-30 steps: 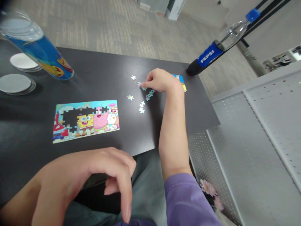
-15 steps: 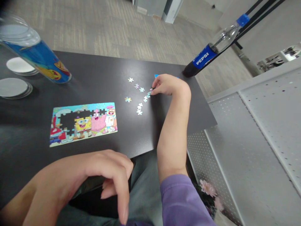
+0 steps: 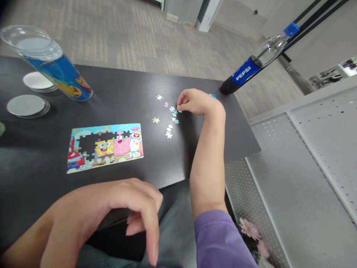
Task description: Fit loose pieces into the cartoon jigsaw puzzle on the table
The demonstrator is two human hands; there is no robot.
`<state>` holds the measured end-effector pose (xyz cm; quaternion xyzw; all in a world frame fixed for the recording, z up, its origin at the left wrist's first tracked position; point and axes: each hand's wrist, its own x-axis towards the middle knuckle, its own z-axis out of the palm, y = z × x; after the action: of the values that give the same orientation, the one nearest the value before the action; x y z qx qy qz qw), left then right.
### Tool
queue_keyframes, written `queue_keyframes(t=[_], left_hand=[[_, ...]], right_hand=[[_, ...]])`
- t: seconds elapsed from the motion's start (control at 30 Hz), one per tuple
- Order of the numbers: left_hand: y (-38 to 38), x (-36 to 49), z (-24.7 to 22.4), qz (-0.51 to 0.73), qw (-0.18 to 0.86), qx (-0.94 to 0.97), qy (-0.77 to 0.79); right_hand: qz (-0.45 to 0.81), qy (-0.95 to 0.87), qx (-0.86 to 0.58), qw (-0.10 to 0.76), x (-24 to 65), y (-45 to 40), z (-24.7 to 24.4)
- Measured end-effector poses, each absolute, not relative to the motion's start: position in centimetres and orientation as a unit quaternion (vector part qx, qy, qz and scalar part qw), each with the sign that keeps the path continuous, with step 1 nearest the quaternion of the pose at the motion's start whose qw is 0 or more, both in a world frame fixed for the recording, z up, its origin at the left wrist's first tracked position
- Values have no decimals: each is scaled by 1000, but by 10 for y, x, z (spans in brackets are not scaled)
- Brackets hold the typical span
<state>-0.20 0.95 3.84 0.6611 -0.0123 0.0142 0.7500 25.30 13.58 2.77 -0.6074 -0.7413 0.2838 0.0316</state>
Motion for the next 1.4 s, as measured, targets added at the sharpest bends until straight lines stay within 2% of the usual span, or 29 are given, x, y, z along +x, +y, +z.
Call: queue_keyframes(t=[0.47,0.77,0.97,1.1,1.27,1.4], left_hand=[[7,-2,35,17,755,655,-13],[8,-4,37,48,748,662,-26],[8,-5,35,54,742,667,-36],[10,-4,41,36,736,676,-12],[15,3,52,-44,757,651,35],[16,2,55,-50,755,653,42]], right_hand=[[271,-756,-578,148,237,142,23],[236,-742,-611,141,232,149,15],[177,-786,-571,160,213,152,7],[204,-798,-545,157,208,154,4],[248,-807,-510,166,210,154,6],[286,-803,-489,183,207,154,2]])
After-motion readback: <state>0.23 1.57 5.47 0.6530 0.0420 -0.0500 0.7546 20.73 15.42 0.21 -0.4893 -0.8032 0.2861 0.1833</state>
